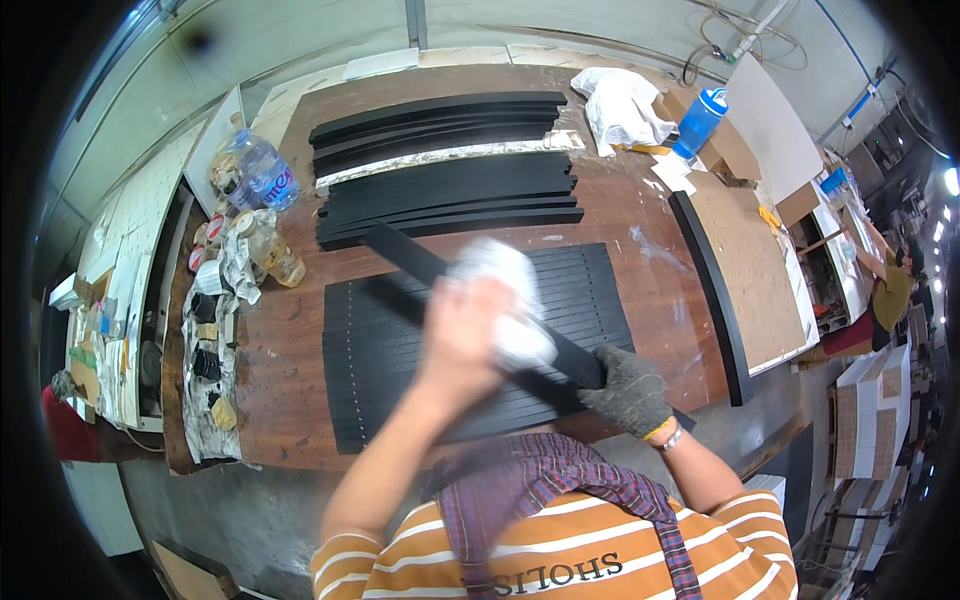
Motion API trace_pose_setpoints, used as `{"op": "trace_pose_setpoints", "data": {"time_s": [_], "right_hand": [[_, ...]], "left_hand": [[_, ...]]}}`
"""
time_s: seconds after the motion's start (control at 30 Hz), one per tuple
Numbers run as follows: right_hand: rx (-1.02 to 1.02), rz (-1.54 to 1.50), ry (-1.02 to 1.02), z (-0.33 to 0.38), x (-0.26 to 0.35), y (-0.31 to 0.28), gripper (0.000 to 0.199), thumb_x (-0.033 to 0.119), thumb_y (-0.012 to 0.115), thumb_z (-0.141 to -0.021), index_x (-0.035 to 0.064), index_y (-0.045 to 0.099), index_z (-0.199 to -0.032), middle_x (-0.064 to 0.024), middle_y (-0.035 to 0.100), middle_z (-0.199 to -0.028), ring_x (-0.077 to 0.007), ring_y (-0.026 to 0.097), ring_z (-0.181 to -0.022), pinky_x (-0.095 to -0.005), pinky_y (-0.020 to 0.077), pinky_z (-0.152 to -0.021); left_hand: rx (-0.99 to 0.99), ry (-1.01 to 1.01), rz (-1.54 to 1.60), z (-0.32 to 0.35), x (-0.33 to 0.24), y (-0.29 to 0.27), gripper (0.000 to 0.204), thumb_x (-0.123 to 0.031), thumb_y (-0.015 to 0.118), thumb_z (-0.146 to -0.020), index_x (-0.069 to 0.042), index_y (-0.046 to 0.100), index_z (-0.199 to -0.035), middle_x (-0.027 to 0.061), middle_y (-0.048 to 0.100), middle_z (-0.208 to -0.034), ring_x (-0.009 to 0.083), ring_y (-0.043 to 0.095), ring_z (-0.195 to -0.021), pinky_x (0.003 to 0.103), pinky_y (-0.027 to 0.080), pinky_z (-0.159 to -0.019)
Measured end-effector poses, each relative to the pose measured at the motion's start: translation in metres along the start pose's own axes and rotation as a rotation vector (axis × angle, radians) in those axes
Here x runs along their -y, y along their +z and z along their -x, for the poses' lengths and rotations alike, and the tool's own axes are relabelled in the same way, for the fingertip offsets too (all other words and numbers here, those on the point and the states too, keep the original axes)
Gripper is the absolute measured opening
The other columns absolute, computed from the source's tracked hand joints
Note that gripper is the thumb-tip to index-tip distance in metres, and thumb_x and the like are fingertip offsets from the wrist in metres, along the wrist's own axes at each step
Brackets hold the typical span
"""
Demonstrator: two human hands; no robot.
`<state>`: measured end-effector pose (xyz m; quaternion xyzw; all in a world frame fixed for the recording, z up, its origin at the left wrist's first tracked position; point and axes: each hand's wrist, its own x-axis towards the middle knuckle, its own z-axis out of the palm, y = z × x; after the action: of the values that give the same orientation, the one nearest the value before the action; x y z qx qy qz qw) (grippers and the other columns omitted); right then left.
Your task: The person repeatedly wipes and scrubs long black planks on a workbench using a white cloth and a yellow sponge. They handle each plank one at a time, wiping both sides and stacking finished pieces on the bench.
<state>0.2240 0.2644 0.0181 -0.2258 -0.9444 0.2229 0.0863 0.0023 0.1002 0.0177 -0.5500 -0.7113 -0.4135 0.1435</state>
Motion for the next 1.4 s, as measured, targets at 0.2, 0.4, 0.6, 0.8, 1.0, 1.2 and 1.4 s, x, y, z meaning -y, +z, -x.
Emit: {"op": "trace_pose_setpoints", "data": {"time_s": [0.2,0.4,0.6,0.8,1.0,1.2,1.4], "right_hand": [[0.053,0.029,0.089,0.030,0.005,-0.016,0.036,0.030,0.081,-0.069,0.0076,0.068,-0.095,-0.0178,0.068,-0.083,-0.0387,0.068,-0.081,-0.0459,0.0530,-0.070],[0.035,0.028,0.086,0.056,0.010,-0.014,0.028,0.030,0.080,-0.069,0.0098,0.067,-0.084,-0.0164,0.067,-0.077,-0.0379,0.067,-0.074,-0.0464,0.0520,-0.066],[0.207,0.013,0.123,0.077,0.000,0.007,0.041,0.045,0.083,-0.072,0.0111,0.072,-0.093,-0.0141,0.071,-0.084,-0.0351,0.070,-0.078,-0.0430,0.0541,-0.068],[0.071,0.063,0.000,0.109,-0.023,0.045,0.051,0.052,0.085,-0.071,0.0137,0.074,-0.104,-0.0107,0.071,-0.083,-0.0319,0.071,-0.076,-0.0403,0.0550,-0.067],[0.169,-0.106,0.197,0.117,-0.025,0.041,0.048,0.049,0.087,-0.071,0.0161,0.072,-0.102,-0.0094,0.072,-0.082,-0.0303,0.071,-0.073,-0.0404,0.0547,-0.066],[0.048,-0.163,0.191,0.067,0.032,0.031,0.047,0.044,0.084,-0.076,0.0100,0.069,-0.104,-0.0149,0.069,-0.082,-0.0355,0.069,-0.076,-0.0443,0.0535,-0.068],[-0.307,-0.330,-0.133,-0.035,0.080,0.034,0.044,0.030,0.082,-0.079,0.0015,0.065,-0.109,-0.0181,0.068,-0.094,-0.0340,0.068,-0.088,-0.0437,0.0541,-0.079]], "left_hand": [[-0.309,-0.526,0.195,0.006,0.109,-0.054,0.034,0.004,0.065,-0.079,-0.001,0.069,-0.113,0.0140,0.074,-0.106,0.0251,0.071,-0.099,0.040,0.053,-0.098],[-0.438,-0.813,0.688,0.047,0.160,-0.093,0.026,-0.006,0.070,-0.095,0.003,0.066,-0.119,0.0078,0.073,-0.102,0.0150,0.070,-0.090,0.028,0.055,-0.080],[-0.459,-0.637,0.846,0.055,0.115,-0.037,0.017,0.003,0.066,-0.094,0.004,0.072,-0.110,0.0046,0.073,-0.097,0.0102,0.067,-0.085,0.025,0.054,-0.076],[-0.897,-0.941,0.947,0.052,0.128,-0.058,0.018,-0.006,0.066,-0.097,0.006,0.069,-0.110,0.0119,0.073,-0.101,0.0205,0.071,-0.087,0.034,0.058,-0.077],[-0.220,-1.106,0.740,0.076,0.116,-0.102,0.039,-0.037,0.072,-0.096,0.000,0.070,-0.109,0.0046,0.072,-0.088,0.0122,0.067,-0.070,0.027,0.054,-0.060],[-0.607,-0.826,1.350,0.039,0.058,-0.049,0.016,-0.013,0.063,-0.101,0.001,0.067,-0.107,0.0092,0.072,-0.091,0.0161,0.072,-0.077,0.028,0.062,-0.068],[-0.209,-0.839,1.238,-0.037,-0.038,-0.006,0.032,0.000,0.075,-0.088,0.000,0.066,-0.119,0.0048,0.071,-0.102,0.0143,0.068,-0.090,0.028,0.056,-0.079]]}}
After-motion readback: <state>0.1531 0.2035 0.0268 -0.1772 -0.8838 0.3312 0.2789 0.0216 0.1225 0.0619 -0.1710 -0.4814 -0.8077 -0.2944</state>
